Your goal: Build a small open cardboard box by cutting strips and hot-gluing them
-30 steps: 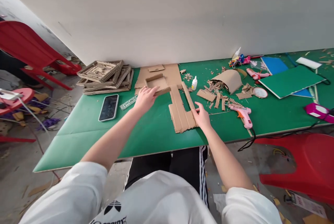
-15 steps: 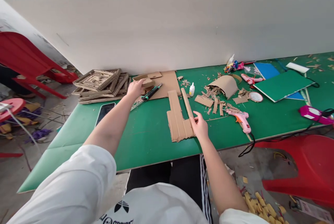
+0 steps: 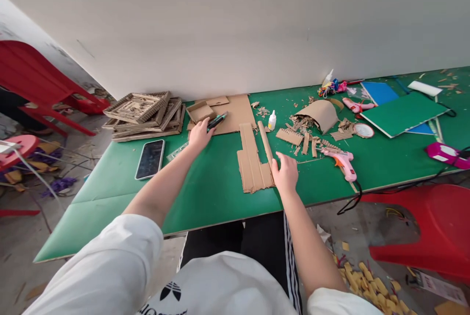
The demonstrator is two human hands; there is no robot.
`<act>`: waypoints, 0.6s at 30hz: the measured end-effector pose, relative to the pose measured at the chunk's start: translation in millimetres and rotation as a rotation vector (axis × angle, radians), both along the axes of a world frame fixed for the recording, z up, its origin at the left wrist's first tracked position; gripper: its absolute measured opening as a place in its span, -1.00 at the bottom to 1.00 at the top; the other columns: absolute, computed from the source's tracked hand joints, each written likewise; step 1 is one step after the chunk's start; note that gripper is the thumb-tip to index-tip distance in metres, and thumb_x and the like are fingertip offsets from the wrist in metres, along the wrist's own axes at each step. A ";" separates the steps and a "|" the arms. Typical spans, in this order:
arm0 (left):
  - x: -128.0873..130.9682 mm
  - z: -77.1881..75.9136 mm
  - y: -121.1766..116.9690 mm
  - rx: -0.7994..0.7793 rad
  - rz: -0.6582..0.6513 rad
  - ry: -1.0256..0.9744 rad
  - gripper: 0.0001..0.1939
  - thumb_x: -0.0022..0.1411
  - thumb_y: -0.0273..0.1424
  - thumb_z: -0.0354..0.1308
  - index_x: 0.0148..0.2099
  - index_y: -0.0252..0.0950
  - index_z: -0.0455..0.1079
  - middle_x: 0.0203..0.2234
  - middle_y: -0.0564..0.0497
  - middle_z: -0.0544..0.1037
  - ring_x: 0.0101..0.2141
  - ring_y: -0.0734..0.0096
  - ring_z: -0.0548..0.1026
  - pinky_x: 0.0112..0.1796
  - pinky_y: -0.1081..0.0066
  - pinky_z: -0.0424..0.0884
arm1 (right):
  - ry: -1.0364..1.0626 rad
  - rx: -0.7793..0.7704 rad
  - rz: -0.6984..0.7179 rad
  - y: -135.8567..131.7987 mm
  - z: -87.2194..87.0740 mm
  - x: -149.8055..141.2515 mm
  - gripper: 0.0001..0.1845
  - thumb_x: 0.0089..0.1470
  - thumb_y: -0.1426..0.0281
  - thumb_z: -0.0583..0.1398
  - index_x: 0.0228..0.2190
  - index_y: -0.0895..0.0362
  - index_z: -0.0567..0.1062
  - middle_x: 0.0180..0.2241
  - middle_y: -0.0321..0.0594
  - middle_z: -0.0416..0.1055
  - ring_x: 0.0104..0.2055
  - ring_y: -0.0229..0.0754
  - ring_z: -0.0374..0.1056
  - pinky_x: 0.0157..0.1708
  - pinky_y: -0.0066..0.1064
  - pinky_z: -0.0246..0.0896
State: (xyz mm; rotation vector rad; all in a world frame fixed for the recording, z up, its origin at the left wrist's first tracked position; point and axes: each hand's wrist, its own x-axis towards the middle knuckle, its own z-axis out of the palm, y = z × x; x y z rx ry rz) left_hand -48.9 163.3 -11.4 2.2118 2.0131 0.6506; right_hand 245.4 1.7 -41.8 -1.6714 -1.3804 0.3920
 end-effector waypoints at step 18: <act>10.9 5.7 -91.0 -0.031 -0.198 0.015 -0.61 0.28 -0.40 -0.01 0.14 -0.35 0.27 0.06 -0.27 0.42 0.13 0.07 0.33 0.13 0.09 0.23 | 0.763 -0.070 0.090 4.5 0.1 -48.9 -0.62 -0.01 0.11 0.14 -0.22 0.10 0.33 -0.46 -0.24 0.51 -0.53 -0.20 0.45 -0.50 -0.32 0.39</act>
